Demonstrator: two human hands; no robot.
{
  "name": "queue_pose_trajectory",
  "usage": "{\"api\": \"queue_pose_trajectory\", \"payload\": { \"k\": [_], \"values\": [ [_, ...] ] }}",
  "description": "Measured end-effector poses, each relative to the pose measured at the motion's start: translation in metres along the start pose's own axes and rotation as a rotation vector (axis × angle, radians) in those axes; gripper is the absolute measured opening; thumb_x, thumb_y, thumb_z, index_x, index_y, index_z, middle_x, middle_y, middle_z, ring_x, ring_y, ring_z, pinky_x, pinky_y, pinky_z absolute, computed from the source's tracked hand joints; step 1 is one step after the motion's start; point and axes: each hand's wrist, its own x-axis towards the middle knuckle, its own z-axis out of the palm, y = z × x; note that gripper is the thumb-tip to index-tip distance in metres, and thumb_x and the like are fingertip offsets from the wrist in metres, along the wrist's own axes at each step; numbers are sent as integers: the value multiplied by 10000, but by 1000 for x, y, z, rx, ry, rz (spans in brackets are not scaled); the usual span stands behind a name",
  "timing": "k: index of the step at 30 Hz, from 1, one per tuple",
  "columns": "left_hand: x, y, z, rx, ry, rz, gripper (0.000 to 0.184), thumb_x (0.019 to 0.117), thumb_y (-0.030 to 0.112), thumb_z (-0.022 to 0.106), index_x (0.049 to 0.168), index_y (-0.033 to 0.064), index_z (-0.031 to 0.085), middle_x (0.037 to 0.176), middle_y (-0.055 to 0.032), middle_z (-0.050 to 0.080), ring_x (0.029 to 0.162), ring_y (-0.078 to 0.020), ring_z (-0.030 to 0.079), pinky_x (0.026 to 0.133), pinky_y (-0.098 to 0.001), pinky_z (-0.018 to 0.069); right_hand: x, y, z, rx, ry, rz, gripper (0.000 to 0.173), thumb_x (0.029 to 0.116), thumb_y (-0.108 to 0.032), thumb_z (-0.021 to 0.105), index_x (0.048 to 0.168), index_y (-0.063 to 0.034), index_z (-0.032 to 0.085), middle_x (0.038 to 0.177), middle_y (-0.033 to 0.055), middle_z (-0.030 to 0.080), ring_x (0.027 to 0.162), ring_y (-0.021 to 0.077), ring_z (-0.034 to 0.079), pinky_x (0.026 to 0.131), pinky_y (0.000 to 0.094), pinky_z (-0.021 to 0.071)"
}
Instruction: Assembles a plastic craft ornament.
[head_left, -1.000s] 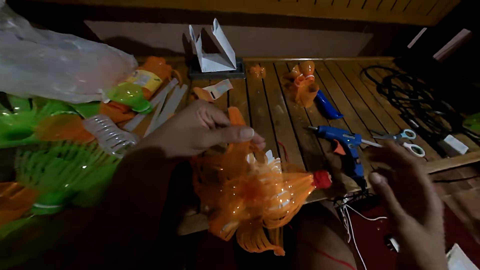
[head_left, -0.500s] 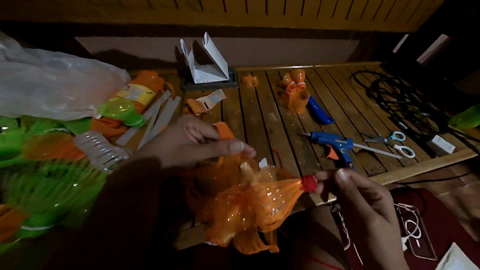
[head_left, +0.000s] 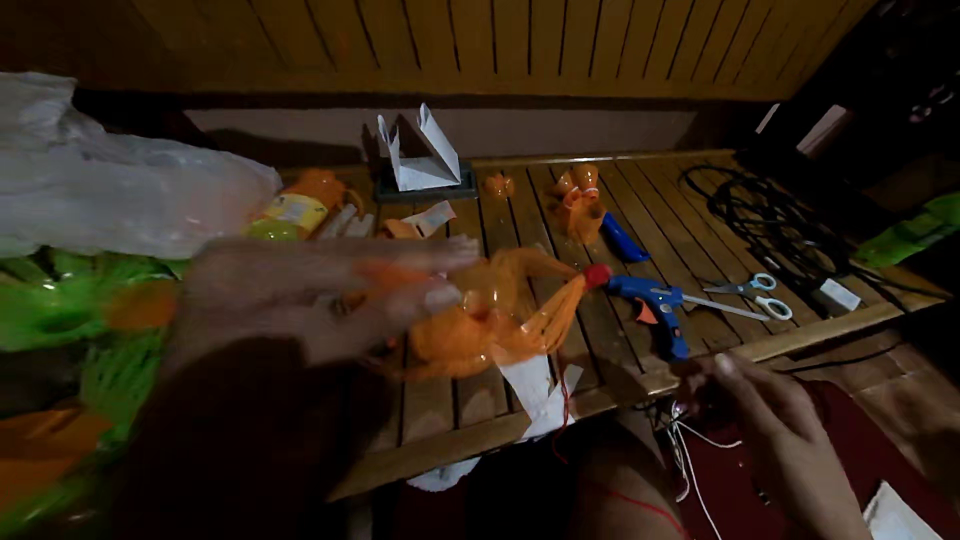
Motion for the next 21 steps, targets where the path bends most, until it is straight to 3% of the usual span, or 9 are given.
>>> {"api": "queue_pose_trajectory", "payload": {
  "k": [2,4,6,8,11,13,19,21],
  "values": [
    [-12,15,9,263,-38,299,345,1068,330,521,1336,151,642,1365,22,655,1329,-112,563,1132,-294,445,2,-13,16,162,-119,-24,417,1098,-367,430,1199,-55,688,936,-78,713,819,16,663,743,219,583],
    [-29,46,27,446,14,391,330,1059,301,547,1353,170,620,1346,7,655,1307,-139,568,1115,-322,431,6,-21,32,302,-152,-56,488,1066,-442,486,1268,-20,628,1007,-34,726,865,54,682,770,250,595],
    [-45,76,41,525,-27,388,294,1076,241,516,1343,140,588,1375,1,620,1350,-123,508,1159,-304,336,8,-28,44,377,-83,-106,392,1030,-396,578,1204,-50,634,957,-63,720,819,35,679,735,233,592],
    [-59,87,47,586,-105,407,290,1097,200,459,1354,120,565,1388,-8,601,1367,-107,483,1176,-292,285,6,-32,53,385,11,-174,240,997,-241,656,1132,-46,692,915,-86,713,775,4,672,703,199,593],
    [-77,84,56,608,-113,401,315,1101,148,420,1386,128,552,1430,29,575,1371,-85,460,1182,-280,252,1,-30,63,286,106,-267,132,972,-84,662,1063,-5,717,900,-70,722,766,-26,660,694,158,575],
    [-88,76,64,601,-169,383,383,1107,134,361,1461,182,498,1518,71,498,1436,-84,378,1200,-299,208,-1,-25,66,223,133,-296,147,967,-51,661,1075,36,710,936,-31,739,786,-10,679,713,169,592],
    [-75,93,43,308,-274,268,323,1076,372,499,1381,301,581,1531,105,490,1508,-115,283,1242,-389,139,-1,-4,70,103,86,-300,218,956,-40,664,1123,99,688,1031,73,729,865,21,693,795,184,596],
    [-52,96,39,316,-223,187,390,1052,479,504,1386,291,576,1484,72,546,1460,-145,379,1214,-395,225,-5,-3,76,141,46,-276,261,948,-20,667,1169,117,656,1021,61,726,858,9,687,788,179,594]
  ]
}}
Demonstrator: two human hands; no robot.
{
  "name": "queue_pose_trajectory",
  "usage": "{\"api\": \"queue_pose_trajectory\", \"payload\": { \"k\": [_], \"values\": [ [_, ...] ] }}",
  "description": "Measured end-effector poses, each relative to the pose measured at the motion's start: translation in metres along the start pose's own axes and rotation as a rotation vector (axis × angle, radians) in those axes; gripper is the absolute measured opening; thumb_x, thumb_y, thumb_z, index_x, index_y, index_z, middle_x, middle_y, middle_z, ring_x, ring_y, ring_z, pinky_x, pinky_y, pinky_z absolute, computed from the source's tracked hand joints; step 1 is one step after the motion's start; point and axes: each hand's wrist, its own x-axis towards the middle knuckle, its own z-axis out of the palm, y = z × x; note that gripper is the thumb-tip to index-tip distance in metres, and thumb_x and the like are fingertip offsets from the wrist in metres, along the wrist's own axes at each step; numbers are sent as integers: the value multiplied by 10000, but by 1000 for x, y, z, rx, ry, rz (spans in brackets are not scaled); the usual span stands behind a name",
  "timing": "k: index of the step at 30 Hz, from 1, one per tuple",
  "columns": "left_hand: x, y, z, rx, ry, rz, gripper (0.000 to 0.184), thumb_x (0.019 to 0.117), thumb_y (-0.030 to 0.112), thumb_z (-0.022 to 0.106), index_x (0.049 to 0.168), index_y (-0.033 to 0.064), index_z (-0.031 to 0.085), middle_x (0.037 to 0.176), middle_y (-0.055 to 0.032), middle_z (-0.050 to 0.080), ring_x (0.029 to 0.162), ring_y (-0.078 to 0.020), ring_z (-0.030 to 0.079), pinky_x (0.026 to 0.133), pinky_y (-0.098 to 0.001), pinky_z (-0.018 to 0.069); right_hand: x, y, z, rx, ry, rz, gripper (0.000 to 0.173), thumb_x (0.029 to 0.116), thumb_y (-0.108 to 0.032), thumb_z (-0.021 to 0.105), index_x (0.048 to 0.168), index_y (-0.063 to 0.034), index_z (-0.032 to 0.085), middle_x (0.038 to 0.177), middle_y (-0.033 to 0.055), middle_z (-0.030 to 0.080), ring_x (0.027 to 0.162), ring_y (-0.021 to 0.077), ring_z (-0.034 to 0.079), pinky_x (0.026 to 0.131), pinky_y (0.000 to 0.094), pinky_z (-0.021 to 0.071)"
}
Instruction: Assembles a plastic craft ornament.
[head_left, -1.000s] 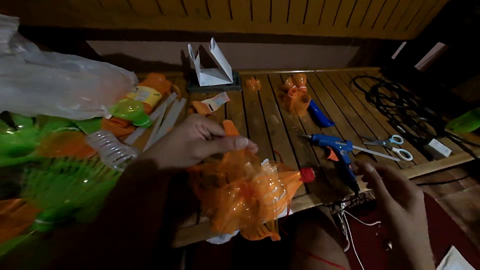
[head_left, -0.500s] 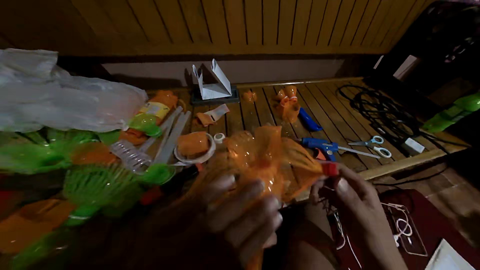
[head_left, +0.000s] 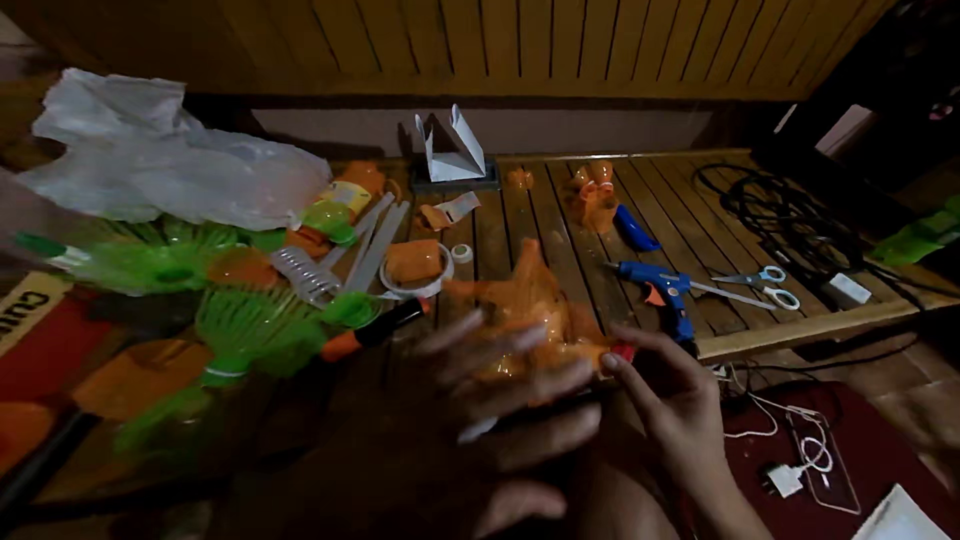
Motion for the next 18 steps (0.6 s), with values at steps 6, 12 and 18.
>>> {"api": "queue_pose_trajectory", "payload": {
  "k": [6,12,18],
  "values": [
    [89,-18,-5,-181,-670,-246,608,975,403,669,1453,46,550,1345,-124,650,1353,-278,531,1233,-542,172,-10,-11,17,109,9,49,460,893,18,699,1294,138,508,906,-13,718,805,-5,676,756,173,582],
    [99,-26,8,-444,-772,-432,586,931,319,745,1446,106,565,1060,-32,736,946,-99,666,832,-289,526,-18,-14,22,232,108,152,576,822,75,740,1324,130,465,883,-25,749,789,4,702,764,183,594],
    [86,-24,11,-419,-892,-509,391,950,311,725,1235,43,706,1098,-116,726,1079,-243,661,1044,-492,441,-21,-13,21,222,11,202,561,876,23,724,1354,141,455,900,0,758,792,1,701,754,175,582]
  ]
}}
